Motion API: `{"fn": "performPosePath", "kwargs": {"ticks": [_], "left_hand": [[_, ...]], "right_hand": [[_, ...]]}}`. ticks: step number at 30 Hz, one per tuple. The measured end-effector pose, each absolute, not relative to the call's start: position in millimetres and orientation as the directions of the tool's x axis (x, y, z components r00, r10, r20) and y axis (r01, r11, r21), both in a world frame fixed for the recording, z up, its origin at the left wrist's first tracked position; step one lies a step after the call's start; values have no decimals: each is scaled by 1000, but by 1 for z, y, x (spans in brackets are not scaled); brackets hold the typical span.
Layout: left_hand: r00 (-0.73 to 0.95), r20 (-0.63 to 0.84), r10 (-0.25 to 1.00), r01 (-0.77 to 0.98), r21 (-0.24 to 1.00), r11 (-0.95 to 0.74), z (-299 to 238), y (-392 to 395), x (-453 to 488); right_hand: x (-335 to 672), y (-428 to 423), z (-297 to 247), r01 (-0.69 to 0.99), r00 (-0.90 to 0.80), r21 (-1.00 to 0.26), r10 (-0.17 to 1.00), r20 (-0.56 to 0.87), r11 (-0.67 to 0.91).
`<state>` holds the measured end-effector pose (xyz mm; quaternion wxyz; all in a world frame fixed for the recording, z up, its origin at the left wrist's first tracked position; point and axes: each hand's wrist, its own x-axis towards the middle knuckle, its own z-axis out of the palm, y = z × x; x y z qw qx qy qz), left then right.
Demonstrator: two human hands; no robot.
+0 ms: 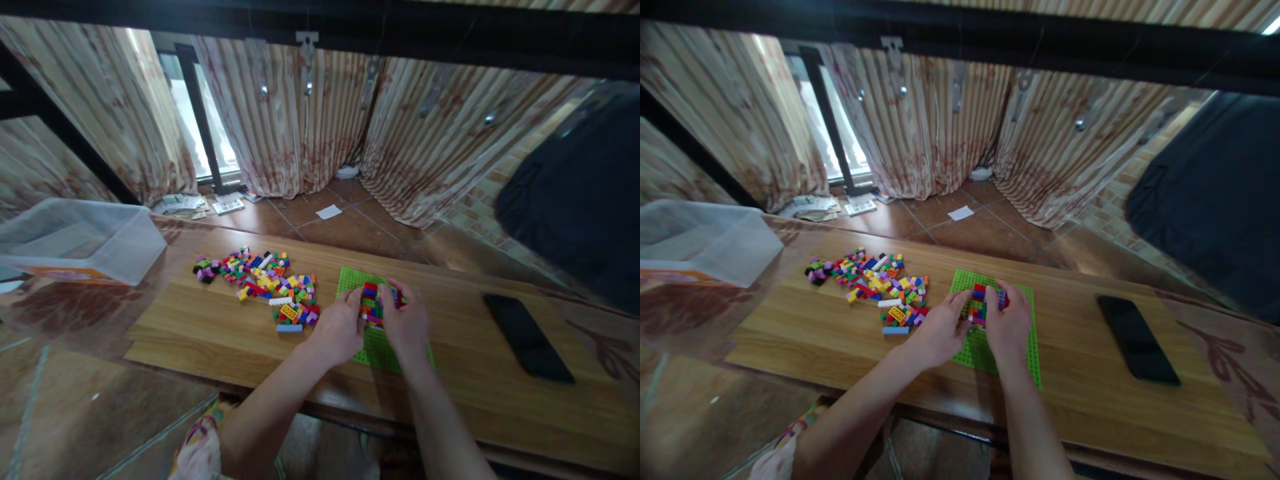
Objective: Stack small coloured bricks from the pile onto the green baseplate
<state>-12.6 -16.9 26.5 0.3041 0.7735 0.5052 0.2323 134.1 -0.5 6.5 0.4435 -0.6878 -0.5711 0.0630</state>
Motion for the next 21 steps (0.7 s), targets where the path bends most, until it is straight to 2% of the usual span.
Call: {"fn": "performPosePath", "kwargs": {"ticks": [4,8,11,15,21], "left_hand": [[308,106,945,614,737,-283,32,-12,-25],[149,173,974,575,786,-227,34,-1,-48],[-54,208,977,498,853,-155,34,9,-68],[-234,188,954,354,930,-96,35,19,-90],[-280,185,942,265,958,-110,33,21,-95]], "right_hand": [[124,-13,22,745,336,-640,723,604,189],[101,-30,27,698,171,-602,725,667,388],[79,-41,20,623,-32,-592,773,633,511],[56,-50,5,596,-228,-595,823,519,540],[39,-55,-7,660,-367,-507,827,426,554]]}}
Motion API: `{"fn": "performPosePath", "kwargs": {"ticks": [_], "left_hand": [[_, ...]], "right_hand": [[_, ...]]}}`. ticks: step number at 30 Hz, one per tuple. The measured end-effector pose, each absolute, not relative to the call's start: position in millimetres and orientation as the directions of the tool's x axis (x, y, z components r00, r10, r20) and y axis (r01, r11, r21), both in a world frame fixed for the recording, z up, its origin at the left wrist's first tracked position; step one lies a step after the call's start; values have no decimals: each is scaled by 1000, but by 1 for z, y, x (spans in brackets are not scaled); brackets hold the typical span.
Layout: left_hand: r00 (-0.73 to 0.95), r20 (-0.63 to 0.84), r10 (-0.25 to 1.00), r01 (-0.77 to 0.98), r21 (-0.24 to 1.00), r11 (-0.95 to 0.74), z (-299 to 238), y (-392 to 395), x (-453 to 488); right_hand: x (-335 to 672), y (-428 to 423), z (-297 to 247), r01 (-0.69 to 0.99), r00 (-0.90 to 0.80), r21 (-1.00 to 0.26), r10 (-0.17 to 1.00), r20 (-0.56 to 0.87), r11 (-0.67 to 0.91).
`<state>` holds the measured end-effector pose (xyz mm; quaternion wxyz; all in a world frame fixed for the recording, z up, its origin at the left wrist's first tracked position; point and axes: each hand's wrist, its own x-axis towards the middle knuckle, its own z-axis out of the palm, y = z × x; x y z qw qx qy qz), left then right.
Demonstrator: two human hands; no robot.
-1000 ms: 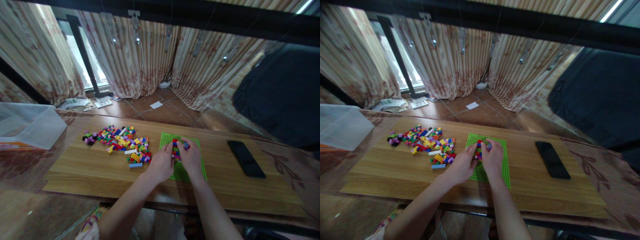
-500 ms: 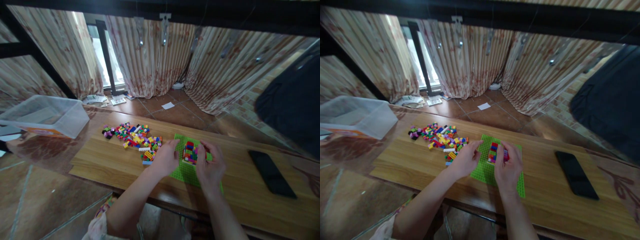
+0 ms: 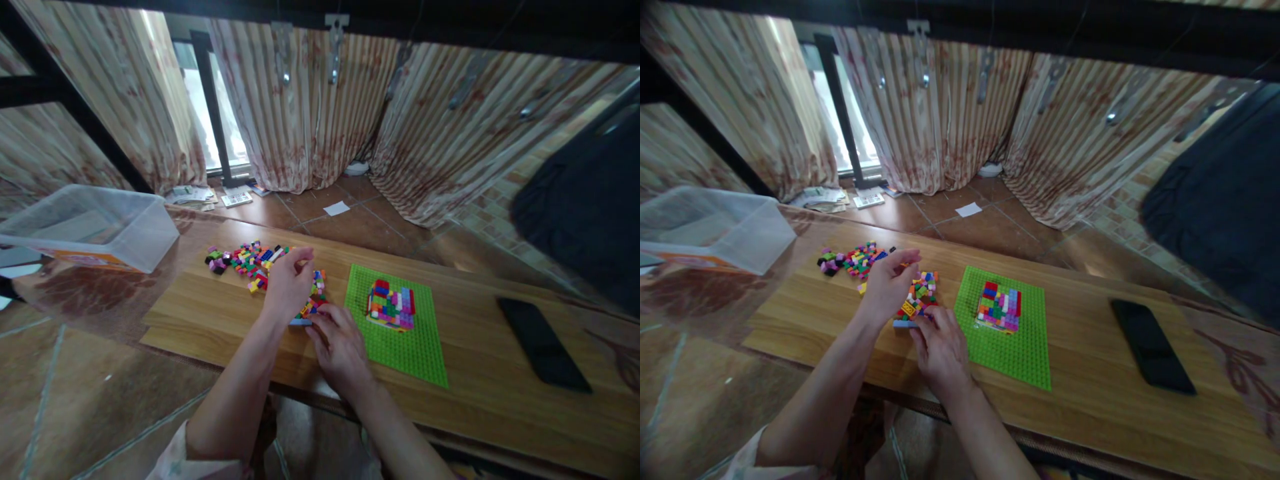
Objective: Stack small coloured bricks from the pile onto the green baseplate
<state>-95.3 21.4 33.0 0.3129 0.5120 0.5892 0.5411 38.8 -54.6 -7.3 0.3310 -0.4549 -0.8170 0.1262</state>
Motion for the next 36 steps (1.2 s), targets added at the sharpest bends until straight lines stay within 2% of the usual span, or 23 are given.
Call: {"fn": "performPosePath", "kwargs": {"ticks": [7,20,29,36], "left_hand": [[-241,171,955,288,952,-98,37,18,-90],[-234,193,953,288,950,-122,35,20,-93],[-227,201,953,289,948,-131,35,21,-97],[-197,162,967,298,949,-98,34,20,-96]], "right_hand": [[32,-54,-12,697,-363,-470,832,420,542],[35,-56,-4,675,-340,-537,859,382,506],[40,-58,2,679,-326,-540,864,385,497],[50,-55,12,565,-200,-706,901,385,427]]}}
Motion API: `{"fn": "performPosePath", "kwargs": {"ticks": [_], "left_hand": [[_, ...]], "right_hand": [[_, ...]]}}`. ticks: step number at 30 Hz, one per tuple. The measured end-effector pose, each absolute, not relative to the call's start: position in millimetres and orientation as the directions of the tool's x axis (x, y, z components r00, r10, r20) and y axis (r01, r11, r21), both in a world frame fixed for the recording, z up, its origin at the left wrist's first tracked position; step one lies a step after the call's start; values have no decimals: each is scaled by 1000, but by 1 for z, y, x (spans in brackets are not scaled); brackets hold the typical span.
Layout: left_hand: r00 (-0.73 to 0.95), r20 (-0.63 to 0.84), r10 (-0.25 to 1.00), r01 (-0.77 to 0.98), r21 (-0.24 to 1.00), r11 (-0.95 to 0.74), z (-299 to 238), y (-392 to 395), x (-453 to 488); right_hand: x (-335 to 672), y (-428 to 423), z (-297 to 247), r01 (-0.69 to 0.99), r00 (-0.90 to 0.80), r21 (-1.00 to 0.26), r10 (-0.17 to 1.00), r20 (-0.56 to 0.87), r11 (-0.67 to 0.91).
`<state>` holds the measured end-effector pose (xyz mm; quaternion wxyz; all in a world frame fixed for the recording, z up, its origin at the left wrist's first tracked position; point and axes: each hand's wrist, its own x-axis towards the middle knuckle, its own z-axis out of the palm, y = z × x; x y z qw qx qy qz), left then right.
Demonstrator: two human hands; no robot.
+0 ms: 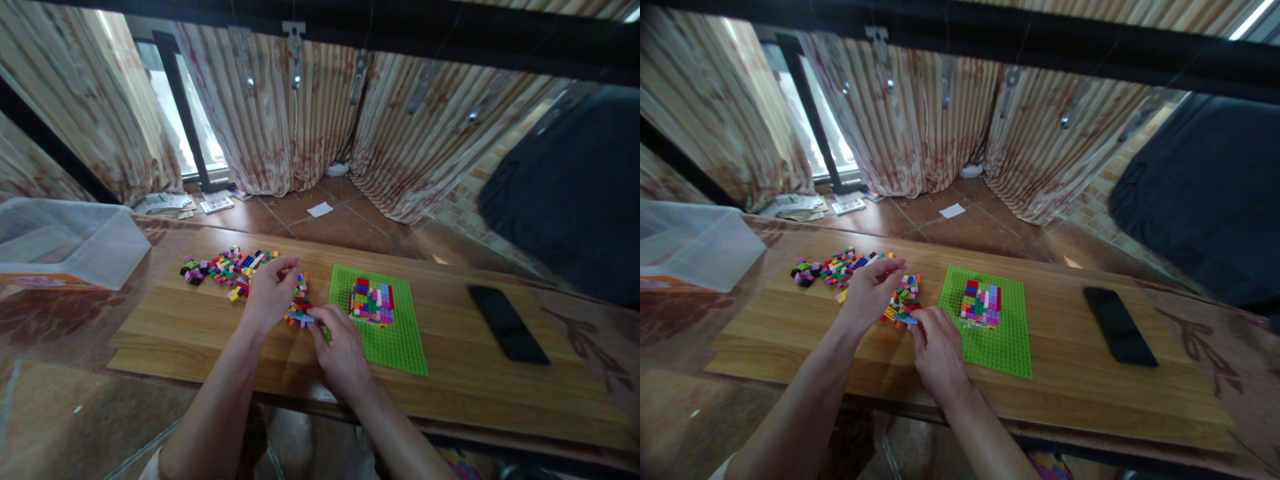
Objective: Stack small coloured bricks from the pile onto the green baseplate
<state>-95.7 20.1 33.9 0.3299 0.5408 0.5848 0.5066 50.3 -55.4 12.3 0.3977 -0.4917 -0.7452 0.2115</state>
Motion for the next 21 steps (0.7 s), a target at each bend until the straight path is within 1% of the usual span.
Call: {"fn": "performPosePath", "kwargs": {"ticks": [2,5,9,12,14,18,21], "left_hand": [[-153,117,981,266,961,-73,36,18,-94],[-22,73,997,231,971,-66,38,14,-88],[169,71,983,252,961,-113,39,5,-74],[315,94,944,257,949,-180,39,0,-60],[350,121,929,301,924,-234,39,-3,-52],[348,153,925,430,850,-303,39,-5,-43],[346,172,922,444,836,-322,39,-5,-40]], "right_hand": [[56,-54,16,553,-151,-717,897,415,424],[68,-52,21,566,-74,-714,888,453,412],[94,-45,24,602,31,-700,865,500,383],[112,-40,24,632,76,-690,857,509,353],[121,-38,23,650,82,-678,855,512,343],[128,-37,23,680,57,-651,862,504,336],[129,-38,24,682,45,-650,868,494,335]]}}
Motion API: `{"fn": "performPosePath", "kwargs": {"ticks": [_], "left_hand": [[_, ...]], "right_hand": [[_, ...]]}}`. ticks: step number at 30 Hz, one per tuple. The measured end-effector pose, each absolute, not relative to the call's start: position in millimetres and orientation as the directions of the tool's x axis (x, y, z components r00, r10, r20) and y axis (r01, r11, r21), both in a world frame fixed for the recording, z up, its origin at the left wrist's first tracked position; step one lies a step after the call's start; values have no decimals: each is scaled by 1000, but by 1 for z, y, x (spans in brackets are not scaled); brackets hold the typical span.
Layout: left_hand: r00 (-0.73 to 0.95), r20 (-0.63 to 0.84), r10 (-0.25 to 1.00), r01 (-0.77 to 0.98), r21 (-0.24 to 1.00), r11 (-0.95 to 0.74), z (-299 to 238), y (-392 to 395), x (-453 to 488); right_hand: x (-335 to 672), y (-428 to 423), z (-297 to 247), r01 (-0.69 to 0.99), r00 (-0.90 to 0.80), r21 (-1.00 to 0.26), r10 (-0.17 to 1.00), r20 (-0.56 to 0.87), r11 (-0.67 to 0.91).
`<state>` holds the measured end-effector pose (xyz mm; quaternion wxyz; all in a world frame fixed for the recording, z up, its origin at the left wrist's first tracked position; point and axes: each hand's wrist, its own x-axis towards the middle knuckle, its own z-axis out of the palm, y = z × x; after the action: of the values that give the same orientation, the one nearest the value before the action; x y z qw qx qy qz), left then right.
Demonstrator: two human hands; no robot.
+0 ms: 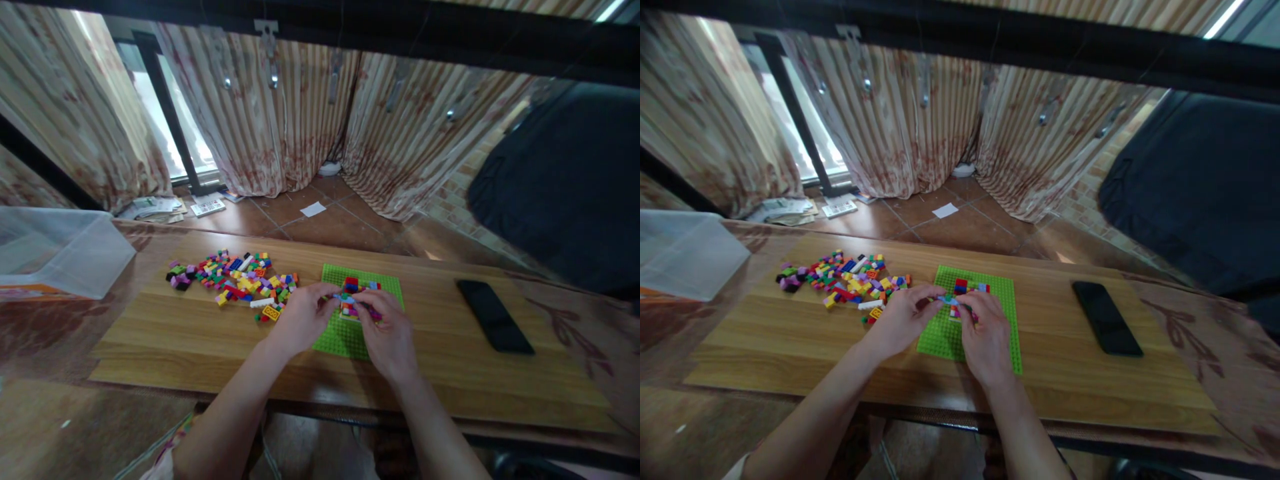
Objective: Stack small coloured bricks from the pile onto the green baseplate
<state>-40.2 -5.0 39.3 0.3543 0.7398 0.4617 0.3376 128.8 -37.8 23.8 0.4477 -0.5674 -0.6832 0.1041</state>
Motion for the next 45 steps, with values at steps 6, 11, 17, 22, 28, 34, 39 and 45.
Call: {"fn": "performPosePath", "kwargs": {"ticks": [6,11,17,22,28,34,39,45], "left_hand": [[354,204,913,457,814,-359,42,-5,-40],[388,204,899,440,816,-375,43,-7,-40],[402,208,892,399,837,-375,45,-7,-39],[414,222,883,431,806,-405,43,-7,-36],[374,244,895,494,764,-415,35,-4,-28],[351,271,896,512,746,-426,29,0,-21],[332,265,906,538,735,-412,23,3,-18],[361,281,889,527,725,-443,19,5,-17]], "right_hand": [[127,-38,28,679,20,-650,876,482,342],[123,-39,29,667,18,-653,868,496,359],[118,-39,31,490,174,-815,881,440,310],[132,-29,27,93,440,-956,850,290,278],[150,-23,25,-163,597,-965,799,69,205],[148,-23,28,-221,569,-967,822,-23,127],[146,-23,28,-245,556,-966,828,-70,84],[145,-24,36,-385,516,-921,841,-164,56]]}}
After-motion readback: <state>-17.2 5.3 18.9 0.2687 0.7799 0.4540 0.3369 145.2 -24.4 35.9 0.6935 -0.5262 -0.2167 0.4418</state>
